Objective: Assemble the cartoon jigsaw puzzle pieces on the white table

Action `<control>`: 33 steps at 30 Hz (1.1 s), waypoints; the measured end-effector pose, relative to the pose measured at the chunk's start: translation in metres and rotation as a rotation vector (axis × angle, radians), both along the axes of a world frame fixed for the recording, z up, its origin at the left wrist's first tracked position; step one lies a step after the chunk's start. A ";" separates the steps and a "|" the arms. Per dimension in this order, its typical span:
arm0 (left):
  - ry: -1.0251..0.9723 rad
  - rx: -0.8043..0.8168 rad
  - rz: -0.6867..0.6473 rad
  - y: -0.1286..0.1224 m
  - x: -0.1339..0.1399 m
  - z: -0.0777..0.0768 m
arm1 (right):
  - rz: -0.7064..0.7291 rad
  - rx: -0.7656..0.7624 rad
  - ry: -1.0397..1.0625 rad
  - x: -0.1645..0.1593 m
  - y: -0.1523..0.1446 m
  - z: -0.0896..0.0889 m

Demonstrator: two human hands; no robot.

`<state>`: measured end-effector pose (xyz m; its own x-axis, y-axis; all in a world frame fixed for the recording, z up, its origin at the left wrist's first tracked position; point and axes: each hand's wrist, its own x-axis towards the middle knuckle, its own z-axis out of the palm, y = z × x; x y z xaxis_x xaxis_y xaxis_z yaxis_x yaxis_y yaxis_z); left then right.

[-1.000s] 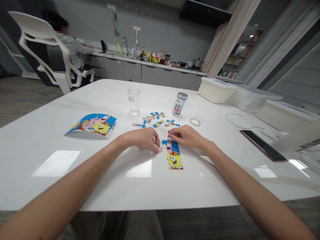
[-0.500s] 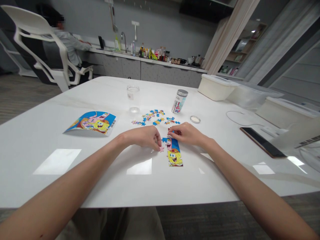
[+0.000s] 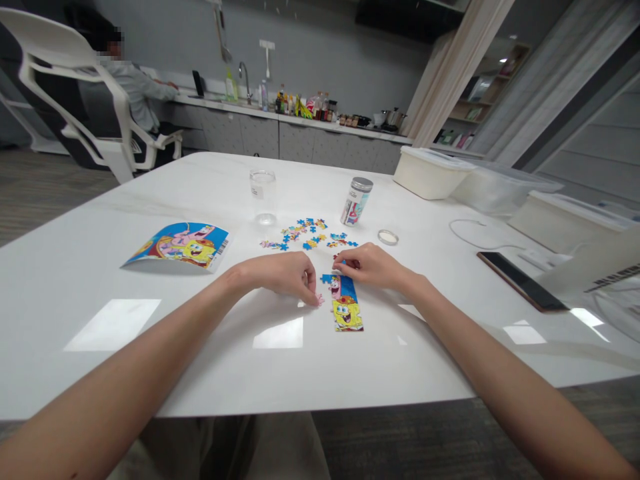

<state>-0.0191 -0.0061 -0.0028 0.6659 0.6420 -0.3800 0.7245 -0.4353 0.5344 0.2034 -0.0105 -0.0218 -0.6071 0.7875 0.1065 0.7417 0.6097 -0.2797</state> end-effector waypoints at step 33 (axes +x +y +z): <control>-0.119 0.084 -0.064 -0.002 0.006 -0.004 | 0.000 -0.008 0.006 0.002 0.002 -0.002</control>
